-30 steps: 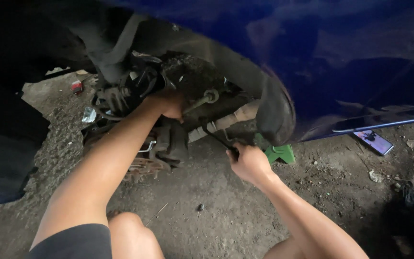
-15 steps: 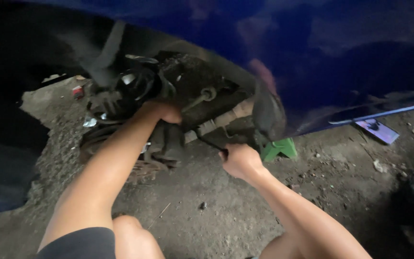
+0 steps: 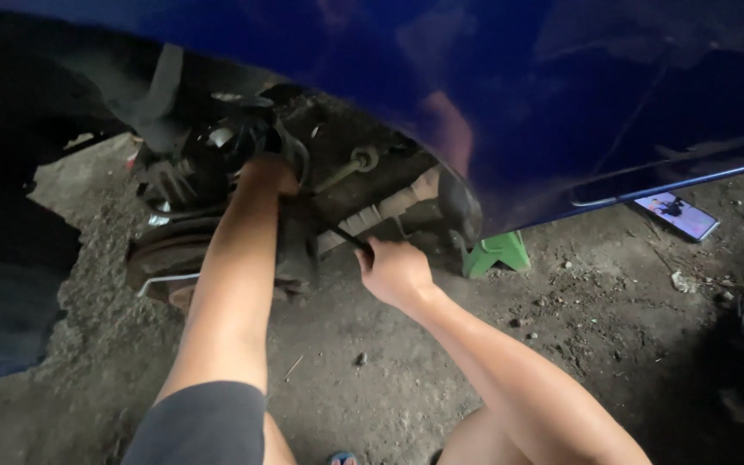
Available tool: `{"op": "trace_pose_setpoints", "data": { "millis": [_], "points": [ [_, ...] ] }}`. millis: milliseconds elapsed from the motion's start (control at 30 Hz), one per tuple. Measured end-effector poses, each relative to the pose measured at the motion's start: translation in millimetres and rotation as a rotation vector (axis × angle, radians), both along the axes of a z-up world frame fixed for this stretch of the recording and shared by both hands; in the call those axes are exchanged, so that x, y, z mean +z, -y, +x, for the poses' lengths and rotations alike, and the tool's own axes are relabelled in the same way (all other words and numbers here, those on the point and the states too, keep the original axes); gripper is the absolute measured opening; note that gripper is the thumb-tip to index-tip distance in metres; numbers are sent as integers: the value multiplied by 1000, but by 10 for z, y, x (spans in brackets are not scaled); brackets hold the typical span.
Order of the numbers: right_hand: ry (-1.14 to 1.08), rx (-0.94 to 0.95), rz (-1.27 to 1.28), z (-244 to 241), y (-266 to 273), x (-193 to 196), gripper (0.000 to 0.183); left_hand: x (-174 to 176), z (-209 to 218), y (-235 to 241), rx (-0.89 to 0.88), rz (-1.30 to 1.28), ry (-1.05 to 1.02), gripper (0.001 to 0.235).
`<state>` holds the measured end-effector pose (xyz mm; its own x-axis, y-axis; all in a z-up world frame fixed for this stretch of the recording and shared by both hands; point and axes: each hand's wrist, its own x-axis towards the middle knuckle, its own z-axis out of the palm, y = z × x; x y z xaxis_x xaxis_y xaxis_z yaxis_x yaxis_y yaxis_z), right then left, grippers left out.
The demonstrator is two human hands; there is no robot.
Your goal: Loosening and removing bolts from the wheel assembly and engine components using various wrenches.
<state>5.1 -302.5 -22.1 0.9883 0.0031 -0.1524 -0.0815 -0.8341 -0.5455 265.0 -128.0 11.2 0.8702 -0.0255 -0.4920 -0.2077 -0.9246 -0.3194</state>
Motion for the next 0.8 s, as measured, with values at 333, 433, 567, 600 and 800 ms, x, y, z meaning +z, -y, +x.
{"op": "trace_pose_setpoints", "data": {
  "millis": [333,433,567,600,800],
  "points": [
    [-95,10,7,73,124,-222,44,-269,30,42,-97,82,145,53],
    [-109,29,68,39,109,-166,40,-127,-4,11,-67,-31,180,49],
    [-103,59,95,-63,104,-134,40,15,47,-49,-32,-63,74,52],
    [-45,63,118,-102,104,-138,42,105,2,-55,5,-73,49,53],
    [327,63,125,-181,166,-269,37,-352,282,-159,-15,-105,169,52]
  ]
}}
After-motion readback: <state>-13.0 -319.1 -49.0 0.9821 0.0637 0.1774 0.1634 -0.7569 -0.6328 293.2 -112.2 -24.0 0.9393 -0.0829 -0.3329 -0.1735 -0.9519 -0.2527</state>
